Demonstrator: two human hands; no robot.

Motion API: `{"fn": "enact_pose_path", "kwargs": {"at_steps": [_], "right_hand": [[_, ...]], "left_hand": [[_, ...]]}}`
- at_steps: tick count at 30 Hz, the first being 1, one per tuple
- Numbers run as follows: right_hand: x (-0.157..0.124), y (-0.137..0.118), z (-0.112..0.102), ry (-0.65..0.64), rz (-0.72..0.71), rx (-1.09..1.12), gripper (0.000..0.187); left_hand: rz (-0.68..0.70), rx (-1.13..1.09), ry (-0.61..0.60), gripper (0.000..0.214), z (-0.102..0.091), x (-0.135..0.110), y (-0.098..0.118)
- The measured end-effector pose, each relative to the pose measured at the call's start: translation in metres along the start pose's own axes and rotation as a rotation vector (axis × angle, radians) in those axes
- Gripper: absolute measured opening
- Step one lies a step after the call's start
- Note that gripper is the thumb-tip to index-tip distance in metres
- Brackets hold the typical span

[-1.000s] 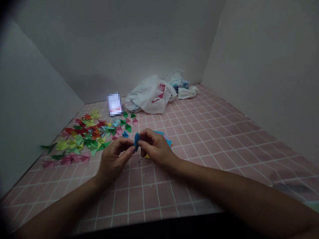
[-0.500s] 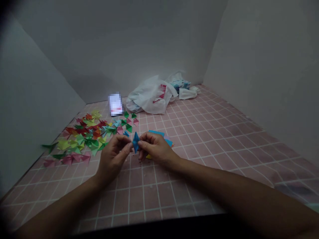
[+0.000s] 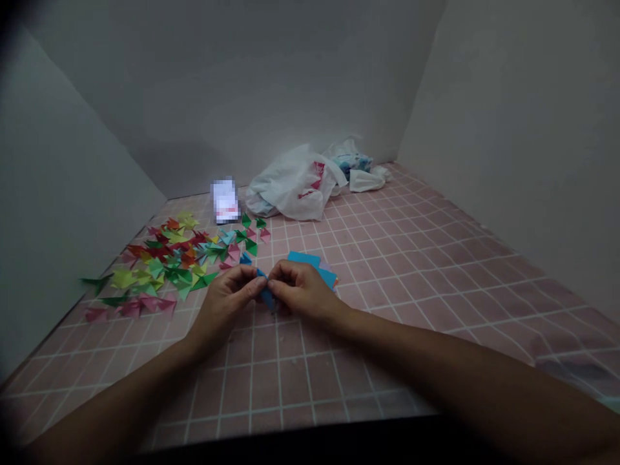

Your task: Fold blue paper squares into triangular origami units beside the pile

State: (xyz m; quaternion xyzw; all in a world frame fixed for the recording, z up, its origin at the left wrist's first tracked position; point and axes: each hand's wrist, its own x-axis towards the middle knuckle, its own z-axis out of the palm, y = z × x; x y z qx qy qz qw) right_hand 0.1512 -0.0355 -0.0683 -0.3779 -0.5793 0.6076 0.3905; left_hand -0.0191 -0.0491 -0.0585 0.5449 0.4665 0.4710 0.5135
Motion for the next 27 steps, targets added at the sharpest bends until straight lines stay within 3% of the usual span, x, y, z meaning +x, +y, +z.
{"fn": "enact_pose_path", "kwargs": {"at_steps": [6, 14, 21, 27], "right_hand": [[-0.002, 0.001, 0.002, 0.040, -0.170, -0.199, 0.013], [-0.004, -0.006, 0.002, -0.033, 0.048, -0.001, 0.013], [-0.003, -0.002, 0.002, 0.025, 0.019, -0.050, 0.016], [-0.003, 0.001, 0.001, -0.065, 0.058, 0.121, 0.028]], "left_hand": [[0.005, 0.041, 0.026, 0.020, 0.000, -0.001, 0.003], [-0.017, -0.069, -0.002, 0.024, -0.006, 0.003, -0.010], [-0.051, -0.011, -0.042, 0.027, -0.003, 0.003, -0.007], [-0.029, 0.019, -0.014, 0.027, -0.004, 0.003, -0.002]]}}
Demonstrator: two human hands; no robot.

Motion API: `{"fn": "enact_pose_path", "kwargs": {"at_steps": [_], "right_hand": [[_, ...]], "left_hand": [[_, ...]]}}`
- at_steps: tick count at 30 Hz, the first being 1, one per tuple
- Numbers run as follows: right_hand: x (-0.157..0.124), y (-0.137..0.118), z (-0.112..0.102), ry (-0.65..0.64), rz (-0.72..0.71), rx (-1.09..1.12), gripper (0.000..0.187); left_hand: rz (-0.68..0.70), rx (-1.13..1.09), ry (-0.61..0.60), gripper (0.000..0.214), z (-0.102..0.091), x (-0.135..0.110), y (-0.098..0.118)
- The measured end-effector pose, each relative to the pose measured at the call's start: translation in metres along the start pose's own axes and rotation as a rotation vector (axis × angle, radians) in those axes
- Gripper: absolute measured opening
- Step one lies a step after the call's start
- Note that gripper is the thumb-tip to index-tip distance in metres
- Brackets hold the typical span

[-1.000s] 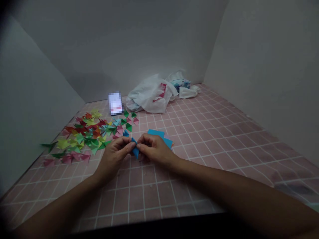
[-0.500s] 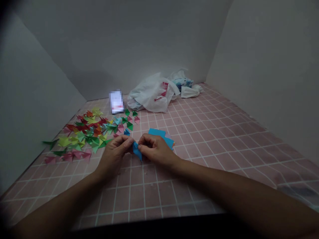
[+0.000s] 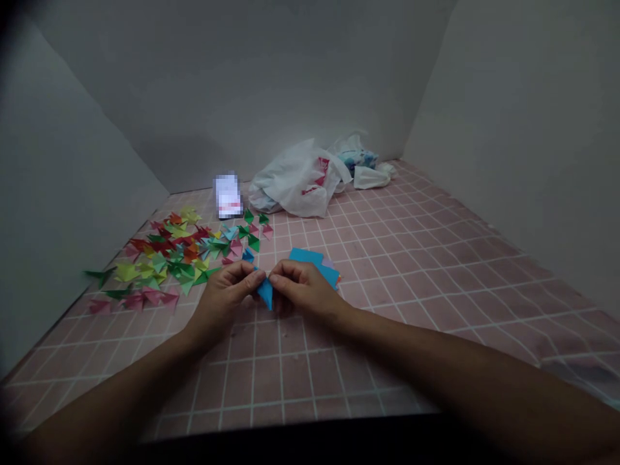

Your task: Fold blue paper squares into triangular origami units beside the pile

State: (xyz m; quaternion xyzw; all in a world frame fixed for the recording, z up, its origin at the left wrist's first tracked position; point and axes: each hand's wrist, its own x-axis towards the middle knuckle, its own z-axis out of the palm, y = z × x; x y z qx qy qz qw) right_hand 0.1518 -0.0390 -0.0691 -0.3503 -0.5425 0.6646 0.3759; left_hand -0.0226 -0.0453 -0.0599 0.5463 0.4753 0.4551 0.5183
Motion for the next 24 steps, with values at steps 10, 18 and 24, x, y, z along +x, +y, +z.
{"fn": "enact_pose_path", "kwargs": {"at_steps": [10, 18, 24], "right_hand": [[0.0020, 0.0024, 0.0005, -0.019, 0.050, 0.023, 0.019], [0.0008, 0.0048, 0.0012, 0.022, -0.020, -0.039, 0.023], [0.0024, 0.0057, 0.0030, -0.036, 0.041, 0.058, 0.024]], "left_hand": [[-0.065, -0.227, 0.001, 0.030, 0.0043, 0.0016, -0.0064], [-0.018, -0.069, -0.042, 0.030, 0.0022, -0.0002, -0.0027], [-0.001, -0.059, 0.002, 0.029, 0.0030, -0.0012, -0.0054]]}}
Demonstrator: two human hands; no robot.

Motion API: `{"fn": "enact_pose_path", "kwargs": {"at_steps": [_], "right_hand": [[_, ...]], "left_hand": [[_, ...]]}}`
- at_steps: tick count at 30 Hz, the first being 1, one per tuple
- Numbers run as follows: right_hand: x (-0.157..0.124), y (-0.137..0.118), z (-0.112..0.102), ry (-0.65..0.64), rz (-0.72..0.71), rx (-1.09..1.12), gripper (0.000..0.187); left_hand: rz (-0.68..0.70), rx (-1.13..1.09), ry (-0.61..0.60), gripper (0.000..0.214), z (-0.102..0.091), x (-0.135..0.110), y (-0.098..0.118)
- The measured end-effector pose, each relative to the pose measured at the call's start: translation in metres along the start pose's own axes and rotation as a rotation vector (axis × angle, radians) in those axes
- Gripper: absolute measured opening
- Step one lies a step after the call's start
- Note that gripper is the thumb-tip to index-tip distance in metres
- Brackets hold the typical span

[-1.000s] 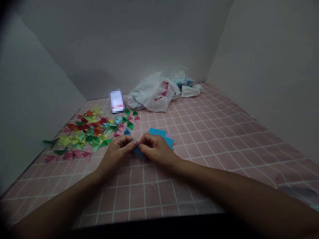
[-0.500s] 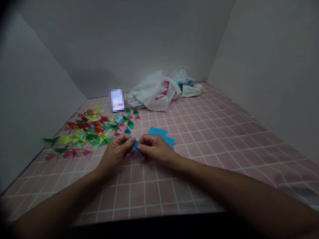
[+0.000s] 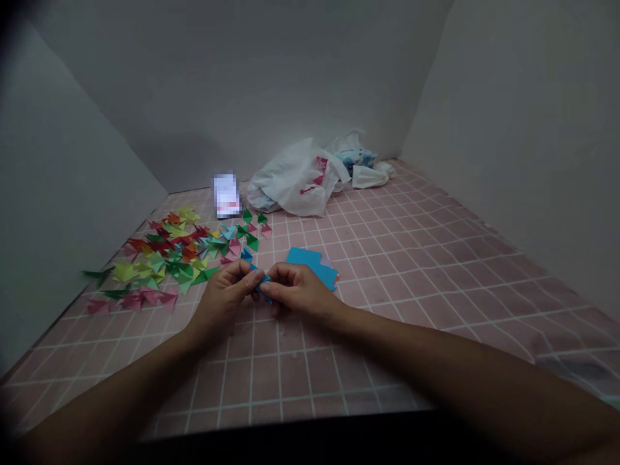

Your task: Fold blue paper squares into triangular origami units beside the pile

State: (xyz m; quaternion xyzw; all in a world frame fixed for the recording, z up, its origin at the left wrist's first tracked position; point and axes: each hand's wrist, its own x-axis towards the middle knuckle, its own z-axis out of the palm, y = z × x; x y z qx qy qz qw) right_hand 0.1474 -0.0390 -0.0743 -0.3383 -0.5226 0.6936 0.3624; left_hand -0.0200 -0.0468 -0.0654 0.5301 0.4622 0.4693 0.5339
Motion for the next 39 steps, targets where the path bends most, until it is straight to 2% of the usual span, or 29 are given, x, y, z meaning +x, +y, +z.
{"fn": "enact_pose_path", "kwargs": {"at_steps": [3, 8, 14, 18, 23, 29, 35, 39], "right_hand": [[0.000, 0.001, 0.000, 0.006, -0.009, -0.029, 0.023], [-0.001, 0.002, 0.000, 0.094, -0.069, -0.085, 0.026], [-0.002, 0.004, 0.002, 0.085, -0.093, -0.067, 0.024], [-0.003, 0.002, 0.005, 0.051, -0.049, -0.078, 0.025], [-0.005, -0.001, 0.009, 0.019, 0.000, -0.022, 0.024], [-0.002, 0.004, 0.005, 0.050, -0.018, 0.002, 0.029], [-0.003, -0.003, 0.001, 0.052, -0.039, -0.050, 0.028], [-0.004, -0.003, -0.001, 0.082, -0.060, -0.037, 0.027]], "left_hand": [[-0.017, -0.029, -0.014, 0.029, 0.000, 0.001, -0.001], [-0.050, -0.003, -0.075, 0.029, 0.000, 0.002, -0.002], [-0.080, -0.143, -0.046, 0.030, 0.003, 0.000, -0.004], [-0.056, -0.052, -0.020, 0.028, 0.001, -0.001, -0.003], [-0.076, -0.074, 0.020, 0.034, 0.000, -0.002, -0.001], [-0.043, -0.032, -0.018, 0.033, 0.000, 0.002, 0.000], [0.034, 0.132, -0.032, 0.030, -0.002, 0.002, 0.007], [0.001, 0.079, -0.078, 0.030, 0.000, 0.000, 0.009]]}}
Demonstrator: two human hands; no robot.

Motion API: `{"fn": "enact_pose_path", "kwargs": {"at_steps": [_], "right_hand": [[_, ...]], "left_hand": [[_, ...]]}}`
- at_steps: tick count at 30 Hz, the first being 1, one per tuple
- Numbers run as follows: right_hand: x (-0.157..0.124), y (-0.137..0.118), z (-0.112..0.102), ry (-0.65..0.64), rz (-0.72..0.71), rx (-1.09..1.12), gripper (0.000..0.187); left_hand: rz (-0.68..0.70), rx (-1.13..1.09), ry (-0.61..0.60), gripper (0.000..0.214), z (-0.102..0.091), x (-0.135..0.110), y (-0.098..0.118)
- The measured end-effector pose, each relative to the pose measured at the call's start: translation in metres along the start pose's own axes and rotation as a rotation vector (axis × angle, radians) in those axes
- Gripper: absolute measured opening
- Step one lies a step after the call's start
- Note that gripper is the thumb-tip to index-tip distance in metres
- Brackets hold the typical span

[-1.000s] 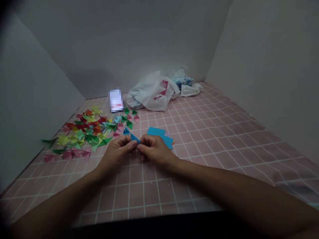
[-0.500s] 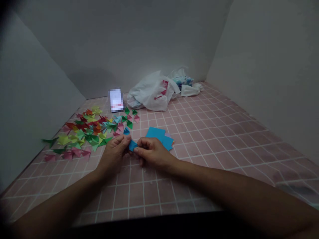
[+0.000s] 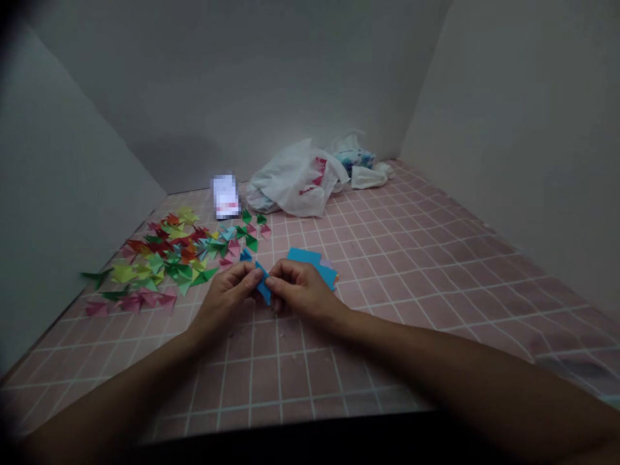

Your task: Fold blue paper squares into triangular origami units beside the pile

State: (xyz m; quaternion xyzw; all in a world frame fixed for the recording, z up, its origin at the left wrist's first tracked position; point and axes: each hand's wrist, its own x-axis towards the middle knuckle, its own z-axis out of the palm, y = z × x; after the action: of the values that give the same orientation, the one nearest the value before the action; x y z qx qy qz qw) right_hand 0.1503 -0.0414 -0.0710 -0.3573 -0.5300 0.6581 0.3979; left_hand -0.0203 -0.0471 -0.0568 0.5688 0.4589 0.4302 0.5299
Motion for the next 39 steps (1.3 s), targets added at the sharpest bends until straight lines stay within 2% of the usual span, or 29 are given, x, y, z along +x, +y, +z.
{"fn": "enact_pose_path", "kwargs": {"at_steps": [7, 11, 16, 20, 24, 29, 39], "right_hand": [[0.0029, -0.0047, -0.0024, -0.001, -0.026, -0.003, 0.028], [0.0055, -0.0063, -0.0045, 0.037, -0.003, -0.036, 0.028], [0.0025, -0.0072, -0.0056, 0.114, -0.039, -0.056, 0.029], [0.0042, -0.0067, -0.0058, 0.127, -0.032, -0.029, 0.034], [0.0078, -0.0050, -0.0057, 0.165, -0.057, 0.005, 0.034], [0.0068, -0.0043, -0.0058, 0.074, -0.020, -0.060, 0.028], [0.0040, -0.0066, -0.0020, 0.127, -0.046, -0.064, 0.025]], "left_hand": [[-0.009, 0.032, -0.044, 0.031, -0.0012, 0.0032, -0.0037], [-0.047, 0.082, -0.138, 0.031, -0.0008, 0.0028, -0.0059], [-0.046, 0.065, -0.174, 0.025, 0.0002, 0.0020, -0.0044], [0.005, 0.062, -0.140, 0.026, -0.0021, 0.0041, -0.0048], [-0.005, 0.035, -0.123, 0.027, -0.0028, 0.0054, -0.0066], [0.002, 0.028, -0.186, 0.025, -0.0014, 0.0048, -0.0071], [-0.132, -0.076, -0.130, 0.030, 0.0032, 0.0040, -0.0070]]}}
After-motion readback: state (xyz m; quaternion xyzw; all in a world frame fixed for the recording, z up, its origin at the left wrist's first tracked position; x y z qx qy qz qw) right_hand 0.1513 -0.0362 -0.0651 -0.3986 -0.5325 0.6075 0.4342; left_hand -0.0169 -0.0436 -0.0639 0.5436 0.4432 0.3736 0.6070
